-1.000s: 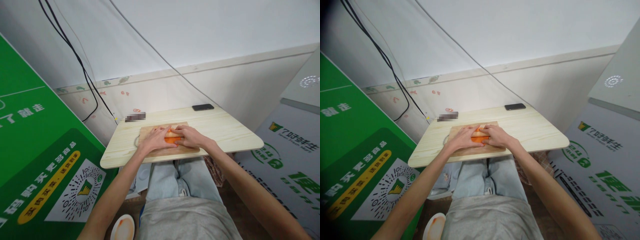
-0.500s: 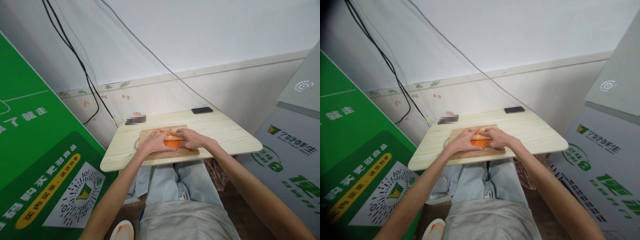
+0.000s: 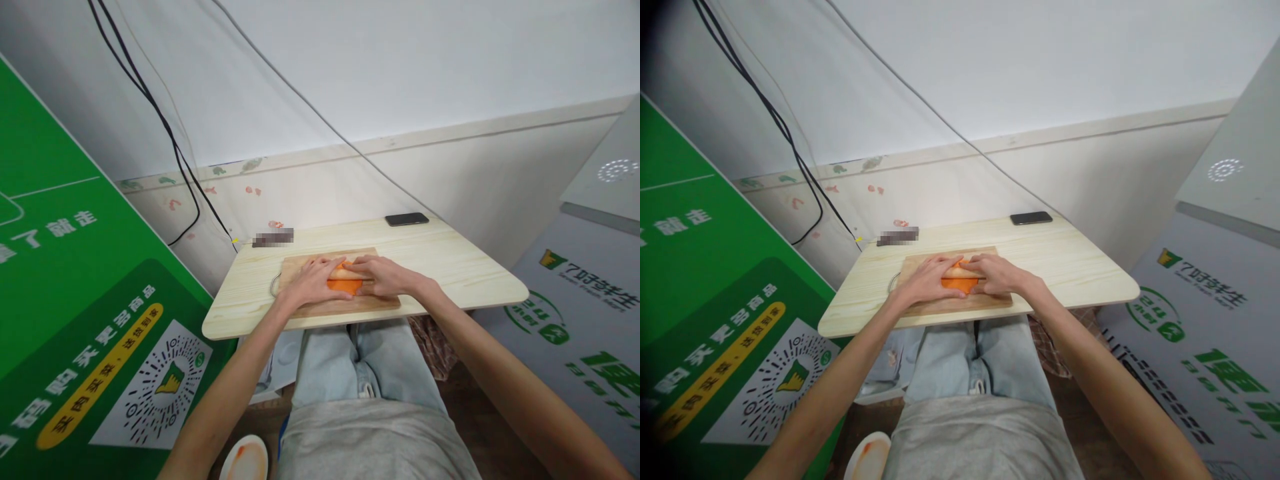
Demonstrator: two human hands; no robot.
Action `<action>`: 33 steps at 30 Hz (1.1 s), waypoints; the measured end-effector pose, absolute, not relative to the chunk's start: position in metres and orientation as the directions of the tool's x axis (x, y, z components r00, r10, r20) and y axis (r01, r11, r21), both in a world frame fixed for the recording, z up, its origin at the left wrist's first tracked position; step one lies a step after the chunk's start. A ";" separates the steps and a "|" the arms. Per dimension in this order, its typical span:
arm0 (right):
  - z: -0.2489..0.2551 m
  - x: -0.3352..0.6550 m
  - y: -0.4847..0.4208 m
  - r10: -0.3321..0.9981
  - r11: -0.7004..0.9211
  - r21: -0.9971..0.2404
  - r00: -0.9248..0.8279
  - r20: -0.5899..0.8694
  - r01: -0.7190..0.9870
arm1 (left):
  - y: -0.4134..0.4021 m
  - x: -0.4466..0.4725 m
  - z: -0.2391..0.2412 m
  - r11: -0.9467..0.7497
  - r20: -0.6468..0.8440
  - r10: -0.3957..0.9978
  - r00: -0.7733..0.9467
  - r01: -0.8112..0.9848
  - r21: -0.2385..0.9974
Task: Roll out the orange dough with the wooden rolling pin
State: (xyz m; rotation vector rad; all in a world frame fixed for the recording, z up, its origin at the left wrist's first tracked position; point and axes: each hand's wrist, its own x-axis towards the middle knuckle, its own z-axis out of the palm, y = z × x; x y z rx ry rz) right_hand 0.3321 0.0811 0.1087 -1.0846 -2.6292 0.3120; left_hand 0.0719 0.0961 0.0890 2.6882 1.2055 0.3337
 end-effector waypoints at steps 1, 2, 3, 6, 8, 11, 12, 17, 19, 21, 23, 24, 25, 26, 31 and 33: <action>0.108 0.332 0.081 0.714 0.694 -0.300 -0.679 0.172 0.654 | 0.096 0.072 0.089 -0.662 0.130 0.746 0.653 0.707 0.250; 0.108 0.332 0.081 0.715 0.693 -0.299 -0.677 0.172 0.656 | 0.095 0.071 0.090 -0.665 0.129 0.743 0.656 0.703 0.252; 0.108 0.331 0.081 0.718 0.690 -0.297 -0.674 0.172 0.660 | 0.094 0.072 0.091 -0.664 0.129 0.744 0.656 0.703 0.255; 0.109 0.328 0.080 0.738 0.671 -0.299 -0.652 0.174 0.679 | 0.090 0.074 0.093 -0.636 0.141 0.769 0.623 0.726 0.262; 0.110 0.325 0.079 0.748 0.659 -0.307 -0.641 0.170 0.687 | 0.088 0.077 0.093 -0.621 0.146 0.783 0.605 0.741 0.255; 0.111 0.324 0.078 0.746 0.659 -0.328 -0.643 0.170 0.677 | 0.086 0.080 0.092 -0.622 0.133 0.781 0.610 0.745 0.240; 0.111 0.325 0.078 0.740 0.665 -0.336 -0.650 0.174 0.667 | 0.086 0.081 0.092 -0.623 0.128 0.780 0.612 0.745 0.237; 0.111 0.334 0.084 0.684 0.710 -0.386 -0.707 0.178 0.589 | 0.086 0.085 0.093 -0.630 0.123 0.775 0.620 0.742 0.229; 0.112 0.337 0.086 0.684 0.703 -0.410 -0.709 0.169 0.581 | 0.086 0.085 0.092 -0.632 0.130 0.773 0.620 0.740 0.230; 0.112 0.336 0.087 0.698 0.686 -0.432 -0.696 0.167 0.585 | 0.086 0.084 0.090 -0.622 0.136 0.782 0.609 0.746 0.236; 0.111 0.333 0.087 0.711 0.673 -0.448 -0.681 0.173 0.589 | 0.087 0.084 0.088 -0.607 0.141 0.794 0.591 0.757 0.243; 0.111 0.331 0.086 0.715 0.669 -0.451 -0.676 0.177 0.590 | 0.087 0.084 0.087 -0.603 0.143 0.797 0.587 0.759 0.245; 0.110 0.329 0.086 0.719 0.668 -0.449 -0.671 0.181 0.594 | 0.087 0.084 0.087 -0.604 0.144 0.796 0.588 0.758 0.246; 0.109 0.327 0.086 0.722 0.667 -0.444 -0.666 0.189 0.598 | 0.087 0.084 0.087 -0.609 0.144 0.792 0.593 0.754 0.245; 0.106 0.333 0.091 0.690 0.690 -0.466 -0.699 0.189 0.555 | 0.083 0.088 0.091 -0.621 0.146 0.784 0.604 0.751 0.225; 0.103 0.337 0.093 0.685 0.689 -0.488 -0.703 0.195 0.536 | 0.083 0.089 0.096 -0.647 0.143 0.762 0.631 0.730 0.222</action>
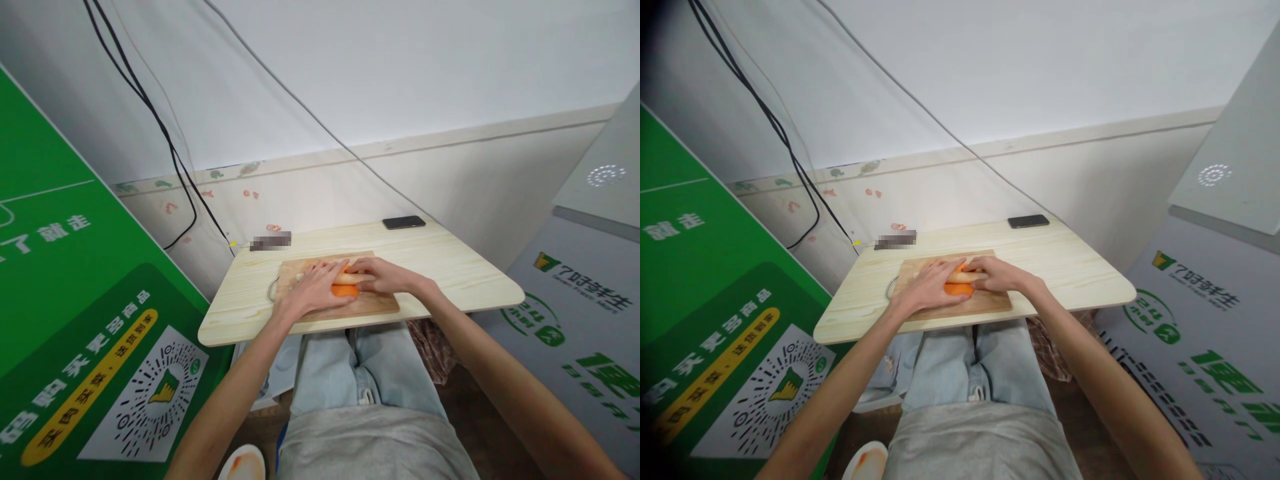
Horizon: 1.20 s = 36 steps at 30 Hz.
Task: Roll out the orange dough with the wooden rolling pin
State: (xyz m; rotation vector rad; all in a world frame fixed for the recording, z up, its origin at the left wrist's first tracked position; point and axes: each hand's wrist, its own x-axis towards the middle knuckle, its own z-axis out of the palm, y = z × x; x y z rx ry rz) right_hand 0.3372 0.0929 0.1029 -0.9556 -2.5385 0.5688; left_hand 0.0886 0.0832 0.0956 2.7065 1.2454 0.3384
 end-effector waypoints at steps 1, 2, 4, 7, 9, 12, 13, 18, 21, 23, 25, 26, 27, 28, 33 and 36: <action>0.101 0.339 0.093 0.689 0.692 -0.481 -0.692 0.216 0.539 | 0.084 0.088 0.098 -0.668 0.141 0.742 0.655 0.710 0.223; 0.098 0.340 0.093 0.694 0.698 -0.460 -0.676 0.249 0.548 | 0.086 0.088 0.101 -0.692 0.138 0.720 0.680 0.686 0.226; 0.093 0.341 0.092 0.699 0.712 -0.393 -0.640 0.318 0.582 | 0.090 0.086 0.107 -0.729 0.125 0.678 0.724 0.641 0.241; 0.083 0.341 0.090 0.714 0.697 -0.293 -0.591 0.375 0.655 | 0.095 0.085 0.113 -0.726 0.086 0.675 0.733 0.638 0.258; 0.076 0.341 0.090 0.714 0.685 -0.243 -0.567 0.410 0.686 | 0.097 0.087 0.114 -0.704 0.061 0.697 0.714 0.667 0.245; 0.065 0.341 0.089 0.682 0.692 -0.191 -0.543 0.490 0.696 | 0.100 0.090 0.114 -0.697 0.027 0.704 0.710 0.683 0.220; 0.062 0.341 0.089 0.667 0.697 -0.178 -0.537 0.516 0.695 | 0.101 0.091 0.114 -0.699 0.019 0.701 0.713 0.681 0.217; 0.055 0.341 0.089 0.622 0.715 -0.129 -0.540 0.567 0.688 | 0.103 0.094 0.115 -0.698 0.029 0.705 0.709 0.686 0.205; 0.055 0.341 0.089 0.614 0.714 -0.101 -0.550 0.566 0.693 | 0.102 0.094 0.117 -0.707 0.023 0.694 0.719 0.675 0.213; 0.055 0.342 0.090 0.607 0.712 -0.078 -0.556 0.568 0.698 | 0.103 0.093 0.119 -0.719 0.020 0.678 0.735 0.657 0.227; 0.054 0.343 0.091 0.601 0.707 -0.056 -0.557 0.573 0.705 | 0.106 0.092 0.122 -0.739 0.019 0.649 0.761 0.623 0.255; 0.054 0.343 0.091 0.599 0.703 -0.046 -0.556 0.576 0.710 | 0.109 0.091 0.124 -0.754 0.017 0.623 0.782 0.594 0.281; 0.054 0.344 0.091 0.599 0.698 -0.039 -0.553 0.579 0.715 | 0.112 0.090 0.126 -0.769 0.012 0.589 0.808 0.556 0.315; 0.054 0.344 0.091 0.599 0.694 -0.035 -0.550 0.581 0.719 | 0.115 0.088 0.128 -0.782 0.007 0.551 0.834 0.513 0.353; 0.055 0.344 0.091 0.603 0.700 -0.045 -0.555 0.574 0.713 | 0.118 0.081 0.129 -0.769 -0.009 0.540 0.841 0.498 0.401; 0.056 0.342 0.090 0.609 0.703 -0.049 -0.564 0.557 0.710 | 0.112 0.075 0.123 -0.693 -0.034 0.672 0.740 0.644 0.325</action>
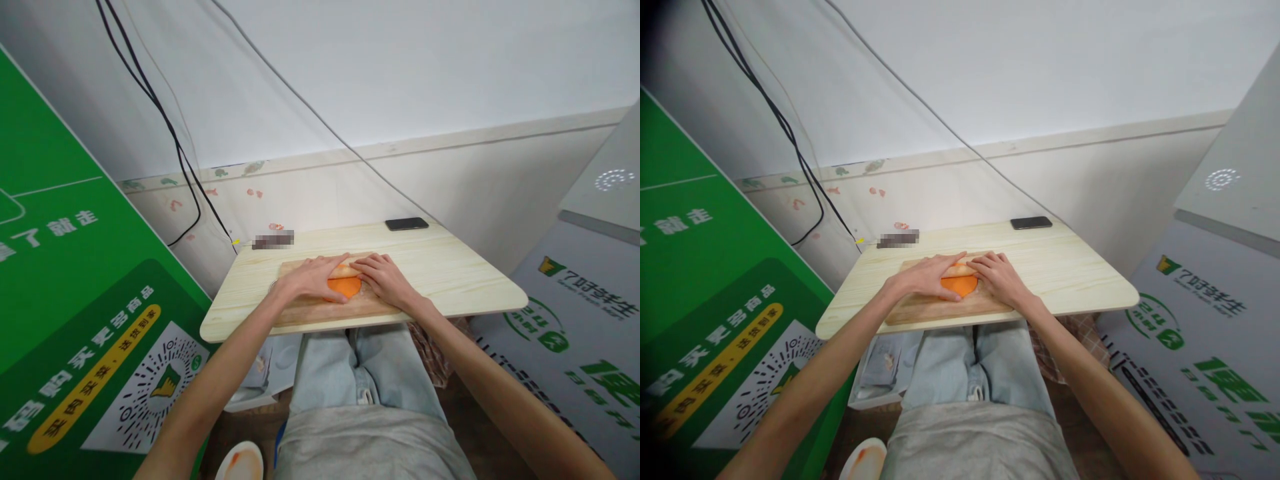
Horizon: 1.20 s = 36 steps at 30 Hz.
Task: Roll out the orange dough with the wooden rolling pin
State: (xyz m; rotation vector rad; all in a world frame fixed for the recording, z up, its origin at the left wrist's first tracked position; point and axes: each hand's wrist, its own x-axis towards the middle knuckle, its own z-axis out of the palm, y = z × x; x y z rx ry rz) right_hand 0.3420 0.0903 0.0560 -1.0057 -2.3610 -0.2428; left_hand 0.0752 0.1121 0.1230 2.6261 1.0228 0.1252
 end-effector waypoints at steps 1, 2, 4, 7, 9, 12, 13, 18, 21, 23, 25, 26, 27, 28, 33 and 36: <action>0.056 0.342 0.090 0.612 0.702 -0.053 -0.564 0.554 0.710 | 0.111 0.073 0.121 -0.679 -0.039 0.690 0.723 0.665 0.312; 0.056 0.341 0.090 0.616 0.701 -0.057 -0.563 0.552 0.711 | 0.111 0.071 0.119 -0.679 -0.043 0.690 0.723 0.666 0.308; 0.057 0.341 0.090 0.620 0.702 -0.066 -0.563 0.546 0.709 | 0.114 0.067 0.116 -0.706 -0.039 0.655 0.755 0.630 0.324; 0.057 0.342 0.093 0.619 0.710 -0.074 -0.571 0.540 0.700 | 0.122 0.062 0.115 -0.732 -0.032 0.608 0.793 0.576 0.364; 0.056 0.343 0.095 0.614 0.719 -0.078 -0.578 0.538 0.691 | 0.125 0.060 0.115 -0.723 -0.041 0.614 0.788 0.582 0.372; 0.056 0.344 0.098 0.605 0.732 -0.087 -0.586 0.539 0.676 | 0.125 0.058 0.114 -0.717 -0.030 0.624 0.781 0.588 0.376; 0.056 0.344 0.099 0.604 0.735 -0.091 -0.587 0.539 0.672 | 0.124 0.057 0.113 -0.719 -0.016 0.622 0.783 0.580 0.383; 0.057 0.343 0.098 0.620 0.725 -0.111 -0.574 0.535 0.680 | 0.122 0.055 0.106 -0.723 0.048 0.623 0.780 0.552 0.415; 0.058 0.342 0.096 0.625 0.720 -0.116 -0.568 0.535 0.684 | 0.121 0.055 0.105 -0.716 0.060 0.642 0.765 0.568 0.406; 0.059 0.342 0.095 0.623 0.722 -0.116 -0.568 0.539 0.682 | 0.120 0.055 0.106 -0.704 0.047 0.661 0.749 0.598 0.384; 0.059 0.341 0.095 0.624 0.722 -0.119 -0.566 0.538 0.682 | 0.119 0.056 0.107 -0.688 0.023 0.682 0.731 0.630 0.361; 0.058 0.341 0.096 0.626 0.720 -0.121 -0.565 0.537 0.683 | 0.119 0.056 0.108 -0.679 0.011 0.691 0.723 0.643 0.353; 0.058 0.341 0.096 0.629 0.719 -0.123 -0.564 0.535 0.684 | 0.118 0.057 0.109 -0.673 0.000 0.697 0.717 0.653 0.348; 0.058 0.341 0.096 0.632 0.716 -0.123 -0.563 0.533 0.687 | 0.118 0.057 0.110 -0.669 -0.009 0.699 0.715 0.659 0.344; 0.059 0.340 0.097 0.642 0.711 -0.131 -0.561 0.523 0.691 | 0.121 0.060 0.112 -0.672 -0.036 0.697 0.716 0.670 0.316; 0.059 0.340 0.096 0.643 0.708 -0.128 -0.560 0.522 0.694 | 0.121 0.059 0.110 -0.675 -0.023 0.683 0.730 0.643 0.362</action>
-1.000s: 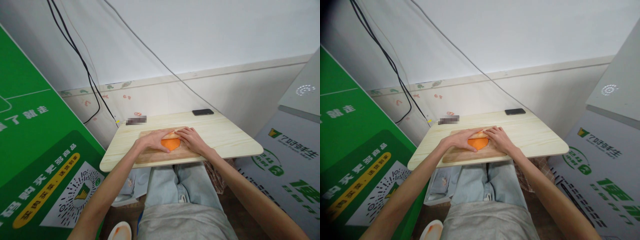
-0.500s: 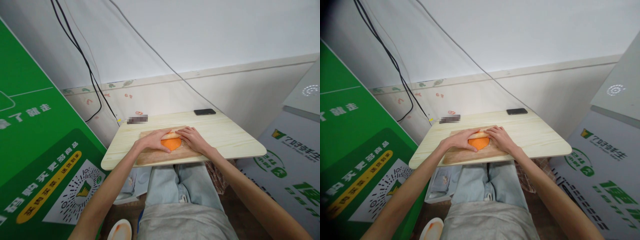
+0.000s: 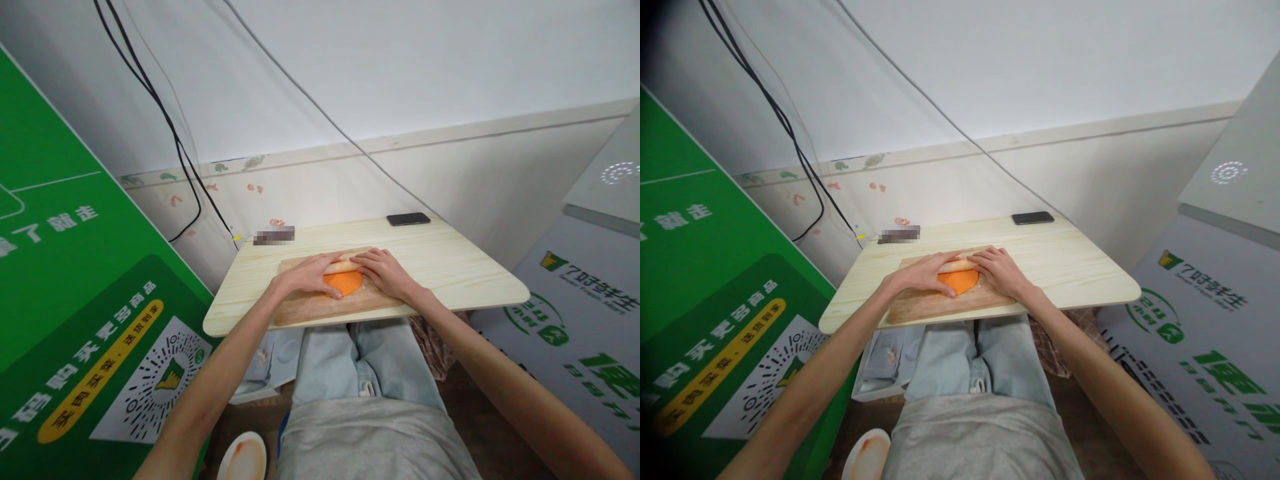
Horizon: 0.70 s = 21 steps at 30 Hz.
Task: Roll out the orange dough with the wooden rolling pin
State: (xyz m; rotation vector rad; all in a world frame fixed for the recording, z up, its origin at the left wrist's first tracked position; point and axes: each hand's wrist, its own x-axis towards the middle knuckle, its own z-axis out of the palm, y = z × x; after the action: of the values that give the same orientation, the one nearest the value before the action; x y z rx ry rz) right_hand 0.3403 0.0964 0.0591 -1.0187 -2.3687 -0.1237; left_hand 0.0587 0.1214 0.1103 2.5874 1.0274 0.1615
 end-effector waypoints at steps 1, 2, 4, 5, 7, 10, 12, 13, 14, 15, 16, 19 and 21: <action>0.059 0.340 0.096 0.644 0.705 -0.125 -0.557 0.524 0.698 | 0.121 0.058 0.110 -0.674 -0.018 0.679 0.734 0.633 0.382; 0.059 0.340 0.096 0.644 0.703 -0.121 -0.555 0.526 0.701 | 0.121 0.058 0.110 -0.670 -0.014 0.678 0.735 0.626 0.399; 0.058 0.340 0.096 0.646 0.699 -0.119 -0.551 0.529 0.706 | 0.120 0.060 0.111 -0.664 -0.010 0.679 0.734 0.620 0.418; 0.058 0.340 0.095 0.647 0.698 -0.122 -0.549 0.529 0.706 | 0.120 0.062 0.112 -0.665 -0.009 0.678 0.735 0.619 0.417; 0.058 0.340 0.095 0.649 0.701 -0.135 -0.547 0.529 0.701 | 0.118 0.066 0.113 -0.676 -0.006 0.674 0.739 0.620 0.399; 0.059 0.339 0.094 0.651 0.707 -0.153 -0.550 0.523 0.691 | 0.114 0.071 0.115 -0.684 -0.006 0.676 0.737 0.630 0.369; 0.060 0.339 0.093 0.654 0.705 -0.158 -0.548 0.522 0.691 | 0.112 0.072 0.115 -0.685 -0.004 0.677 0.736 0.632 0.363; 0.060 0.339 0.093 0.655 0.703 -0.158 -0.546 0.522 0.693 | 0.112 0.072 0.115 -0.685 -0.004 0.676 0.737 0.631 0.364; 0.060 0.339 0.094 0.656 0.702 -0.156 -0.544 0.523 0.695 | 0.112 0.071 0.114 -0.686 -0.003 0.675 0.738 0.629 0.367; 0.060 0.339 0.094 0.655 0.701 -0.152 -0.545 0.524 0.697 | 0.113 0.070 0.114 -0.686 0.000 0.673 0.740 0.624 0.373; 0.059 0.339 0.094 0.653 0.701 -0.147 -0.546 0.525 0.698 | 0.114 0.069 0.113 -0.687 0.005 0.670 0.743 0.617 0.383; 0.058 0.339 0.095 0.642 0.706 -0.132 -0.551 0.533 0.696 | 0.119 0.061 0.113 -0.687 0.005 0.649 0.760 0.584 0.433; 0.057 0.340 0.095 0.637 0.709 -0.129 -0.552 0.538 0.694 | 0.123 0.055 0.113 -0.685 -0.016 0.629 0.777 0.565 0.460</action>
State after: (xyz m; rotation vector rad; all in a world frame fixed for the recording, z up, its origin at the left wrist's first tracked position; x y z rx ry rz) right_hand 0.3399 0.0953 0.0572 -1.0122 -2.3528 -0.1319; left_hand 0.0555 0.1227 0.1131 2.5235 0.8996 0.1974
